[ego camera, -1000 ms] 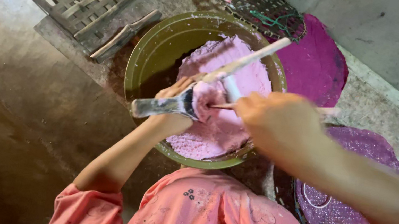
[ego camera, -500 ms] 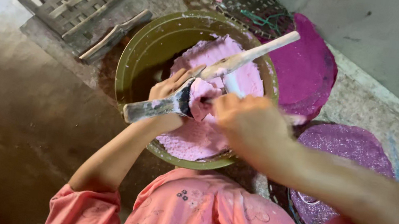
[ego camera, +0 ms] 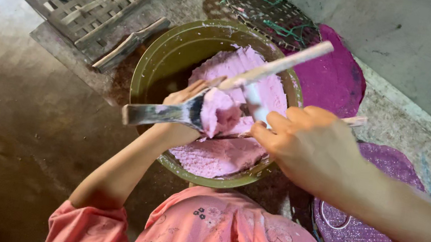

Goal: The person sits at a table and uses a hand-held wooden press to mold pink batter into round cakes. They fill the press from a large basin of batter, squeeze the press to extrude a disc onto a round purple mat, lift the press off, and repeat, filling mats with rows of cakes.

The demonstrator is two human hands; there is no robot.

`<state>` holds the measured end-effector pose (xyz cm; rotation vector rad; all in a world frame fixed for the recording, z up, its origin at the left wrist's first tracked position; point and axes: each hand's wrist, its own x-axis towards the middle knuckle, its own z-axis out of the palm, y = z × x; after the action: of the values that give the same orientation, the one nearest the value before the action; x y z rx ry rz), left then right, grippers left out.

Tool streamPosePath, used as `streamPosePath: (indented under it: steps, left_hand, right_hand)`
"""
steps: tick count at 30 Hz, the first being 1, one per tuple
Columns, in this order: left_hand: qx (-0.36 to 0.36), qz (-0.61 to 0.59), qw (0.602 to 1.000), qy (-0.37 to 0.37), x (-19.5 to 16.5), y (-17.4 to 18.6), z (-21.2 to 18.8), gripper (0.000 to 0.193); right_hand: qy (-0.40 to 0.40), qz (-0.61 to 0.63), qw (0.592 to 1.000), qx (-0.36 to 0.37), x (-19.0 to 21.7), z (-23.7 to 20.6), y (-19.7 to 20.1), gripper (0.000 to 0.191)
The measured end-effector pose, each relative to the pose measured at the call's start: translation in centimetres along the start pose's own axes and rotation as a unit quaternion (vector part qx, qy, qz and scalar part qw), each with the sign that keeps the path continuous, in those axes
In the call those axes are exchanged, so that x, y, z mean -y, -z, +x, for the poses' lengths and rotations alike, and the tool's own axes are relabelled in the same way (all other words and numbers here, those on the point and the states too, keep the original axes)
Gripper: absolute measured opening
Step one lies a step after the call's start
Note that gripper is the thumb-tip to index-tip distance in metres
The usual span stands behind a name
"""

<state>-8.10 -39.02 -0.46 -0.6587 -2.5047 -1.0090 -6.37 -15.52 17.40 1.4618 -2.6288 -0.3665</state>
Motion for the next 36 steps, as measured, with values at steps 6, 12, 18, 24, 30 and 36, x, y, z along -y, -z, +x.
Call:
streamPosePath:
  steps: [6, 12, 18, 24, 30, 36]
  left_hand:
    - [-0.057, -0.233, 0.965, 0.109, 1.2, -0.1, -0.6, 0.037]
    - [-0.022, -0.303, 0.942, 0.142, 0.4, -1.1, -0.7, 0.034]
    - [0.045, -0.14, 0.986, 0.072, -0.7, -3.1, 0.0, 0.037]
    - [-0.001, -0.125, 0.991, 0.046, 0.7, -1.5, -1.2, 0.038]
    - [-0.012, -0.026, 1.0, 0.008, 1.8, -1.1, -1.4, 0.066]
    - [0.013, 0.017, 1.0, -0.005, 0.6, -3.1, -0.9, 0.071]
  right_hand:
    - [-0.18, 0.041, 0.982, 0.046, -1.5, -2.3, 3.1, 0.016]
    - [-0.044, -0.088, 0.994, -0.037, -3.0, -3.1, -1.2, 0.018]
    - [0.04, -0.097, 0.994, -0.016, 1.0, 2.6, -4.6, 0.004]
    - [-0.005, 0.038, 0.995, -0.088, 0.4, 0.9, -1.5, 0.009]
    - [-0.048, -0.1, 0.994, 0.02, 1.0, -0.6, -3.7, 0.008]
    - [-0.012, -0.073, 0.997, 0.004, 3.6, 2.6, -5.8, 0.015]
